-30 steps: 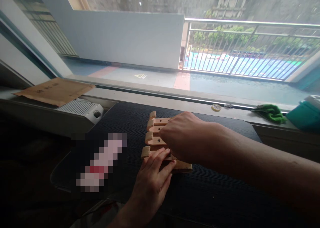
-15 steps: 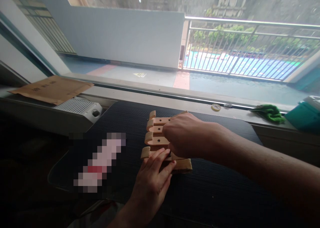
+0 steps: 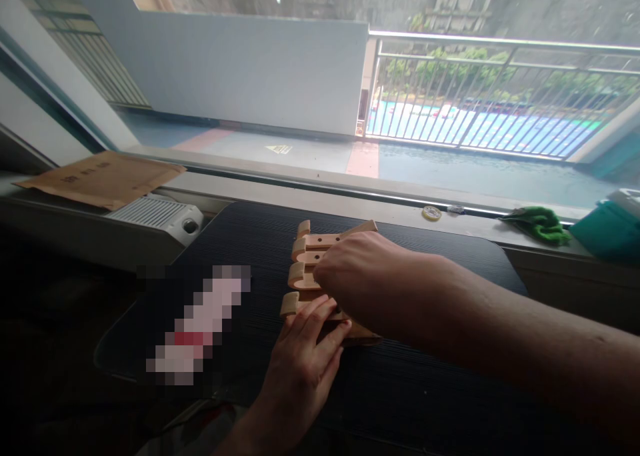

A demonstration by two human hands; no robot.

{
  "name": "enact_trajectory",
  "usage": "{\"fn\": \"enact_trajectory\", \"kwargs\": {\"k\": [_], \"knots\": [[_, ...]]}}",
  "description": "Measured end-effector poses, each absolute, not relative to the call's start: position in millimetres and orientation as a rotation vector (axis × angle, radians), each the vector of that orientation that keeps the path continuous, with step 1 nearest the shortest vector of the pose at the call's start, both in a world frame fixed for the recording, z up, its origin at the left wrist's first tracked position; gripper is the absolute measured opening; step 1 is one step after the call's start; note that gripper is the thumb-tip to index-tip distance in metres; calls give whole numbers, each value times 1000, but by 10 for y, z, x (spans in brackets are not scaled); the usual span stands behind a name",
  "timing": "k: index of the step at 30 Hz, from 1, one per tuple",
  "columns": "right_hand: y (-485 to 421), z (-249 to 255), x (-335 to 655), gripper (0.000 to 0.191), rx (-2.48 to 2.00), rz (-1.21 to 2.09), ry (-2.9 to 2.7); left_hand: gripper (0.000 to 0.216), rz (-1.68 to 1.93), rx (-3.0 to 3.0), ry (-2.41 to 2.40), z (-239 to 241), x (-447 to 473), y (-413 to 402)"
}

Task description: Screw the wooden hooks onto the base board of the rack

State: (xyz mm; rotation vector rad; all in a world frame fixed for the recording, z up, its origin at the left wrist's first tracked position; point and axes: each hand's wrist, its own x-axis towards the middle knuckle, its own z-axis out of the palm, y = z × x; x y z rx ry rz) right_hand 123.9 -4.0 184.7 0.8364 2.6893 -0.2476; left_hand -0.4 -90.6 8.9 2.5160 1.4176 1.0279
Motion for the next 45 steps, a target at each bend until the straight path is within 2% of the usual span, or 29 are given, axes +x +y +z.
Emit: {"fn": "enact_trajectory", "kwargs": {"k": [9, 12, 20, 30, 33, 45], "knots": [[-40, 1870, 1277, 18, 1043, -163, 2589, 31, 1016, 2507, 1388, 111, -16, -887], [-68, 1919, 1256, 13, 1007, -186, 2628, 31, 1014, 2507, 1382, 127, -21, -881], [-71, 1782, 1241, 17, 902, -166, 2601, 31, 1019, 2513, 1392, 135, -11, -888], [-20, 1839, 1255, 15, 1067, -149, 2515, 32, 1005, 2527, 1385, 139, -15, -893], [-48, 1886, 1239, 9, 1010, -127, 2574, 31, 1013, 2519, 1386, 146, -13, -885], [-39, 1787, 1197, 14, 880, -218, 2618, 30, 1016, 2519, 1412, 106, -9, -899]]}}
